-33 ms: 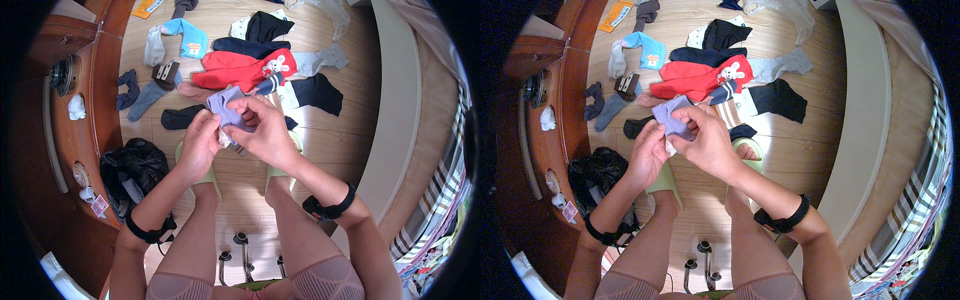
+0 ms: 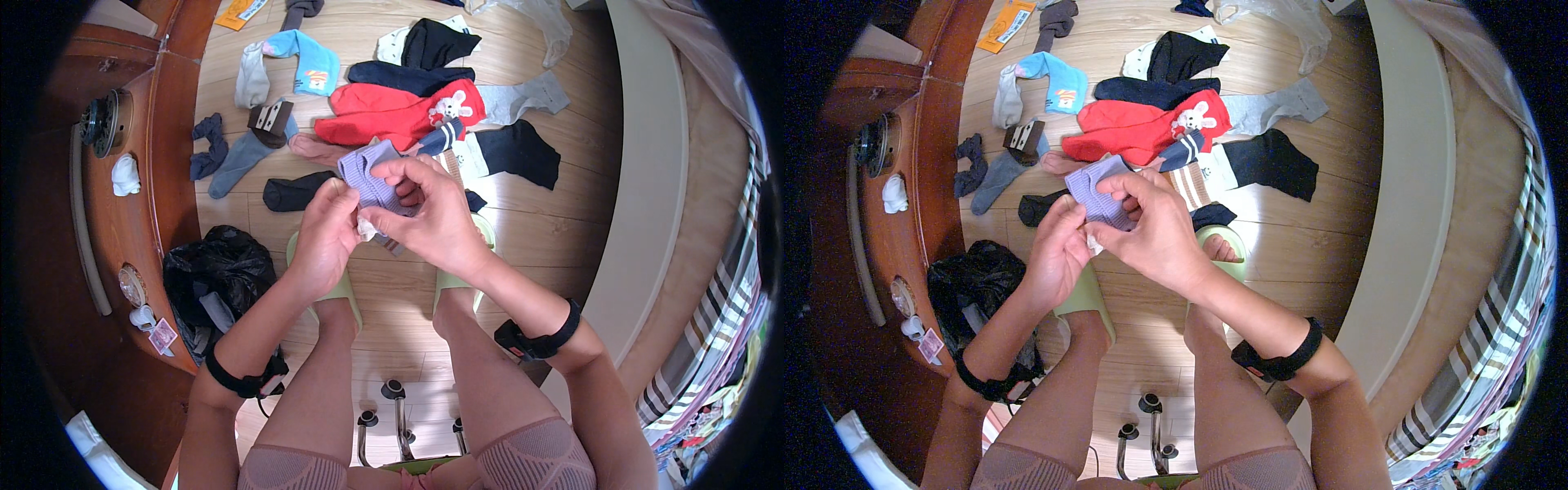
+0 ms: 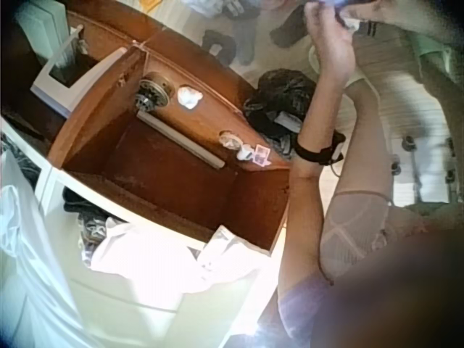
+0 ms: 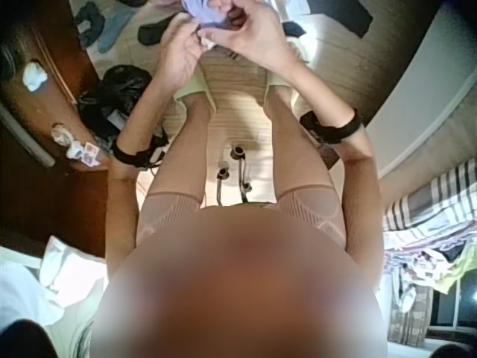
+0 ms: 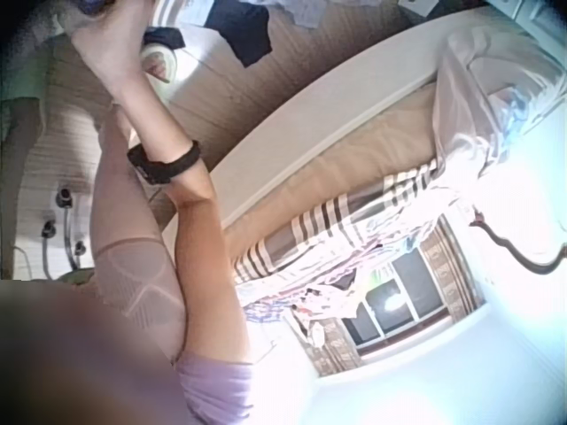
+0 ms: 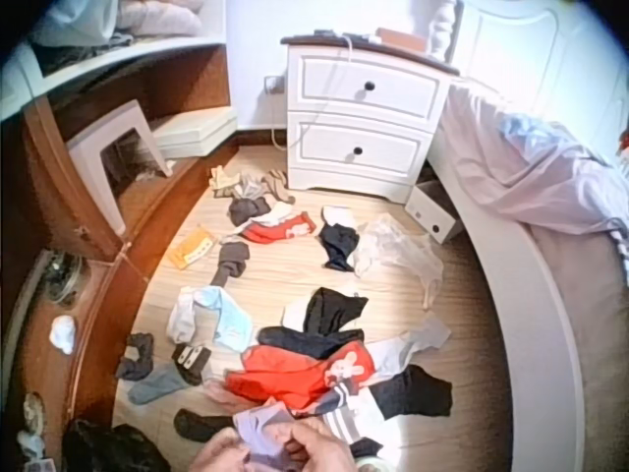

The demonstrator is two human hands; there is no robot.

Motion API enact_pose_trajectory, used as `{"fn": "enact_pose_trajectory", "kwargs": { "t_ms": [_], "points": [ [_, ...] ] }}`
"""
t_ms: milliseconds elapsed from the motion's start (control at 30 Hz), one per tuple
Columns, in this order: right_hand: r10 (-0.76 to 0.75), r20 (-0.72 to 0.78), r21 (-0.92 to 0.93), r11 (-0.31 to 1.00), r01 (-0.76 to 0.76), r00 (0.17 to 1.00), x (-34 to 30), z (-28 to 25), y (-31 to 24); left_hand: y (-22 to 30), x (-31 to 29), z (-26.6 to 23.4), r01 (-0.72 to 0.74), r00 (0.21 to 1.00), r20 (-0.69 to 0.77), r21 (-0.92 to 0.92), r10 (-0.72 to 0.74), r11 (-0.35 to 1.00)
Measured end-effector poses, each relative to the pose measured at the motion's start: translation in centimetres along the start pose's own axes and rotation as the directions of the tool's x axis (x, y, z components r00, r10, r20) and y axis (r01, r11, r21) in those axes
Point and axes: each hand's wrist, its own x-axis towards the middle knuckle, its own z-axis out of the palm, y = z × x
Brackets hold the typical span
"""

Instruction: The person folds multiple socks one by one on a wooden floor. They pick up each sock, turn it inside out or align it, fold it into a compact shape, and place it into a black plastic bag. The process repeats with different colored socks.

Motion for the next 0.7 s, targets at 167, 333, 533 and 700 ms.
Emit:
{"fn": "enact_pose_trajectory", "kwargs": {
  "t_ms": [167, 333, 533, 700],
  "points": [
    [0.004, -0.028, 0.051, 0.999, -0.003, 1.000, 0.0, 0.4, -0.2, 0.4, 0.0, -0.9, -0.019, 1.000, 0.020, 0.002, 0.019, 1.000],
    [-0.002, -0.056, 0.095, 0.995, 0.008, 0.998, -0.1, 0.9, 0.2, 0.6, -0.2, -0.2, -0.021, 0.998, -0.057, 0.069, 0.025, 0.997],
    [0.034, -0.005, -0.048, 0.998, -0.034, 0.999, -0.2, 0.7, -0.7, 1.1, -0.4, 0.8, -0.014, 0.994, -0.109, 0.167, 0.033, 0.986],
    [0.036, 0.081, 0.097, 0.994, -0.043, 0.996, 0.0, 0.4, -0.7, 1.5, -0.4, -0.5, 0.005, 0.999, -0.034, 0.077, -0.002, 0.997]
  ]
}}
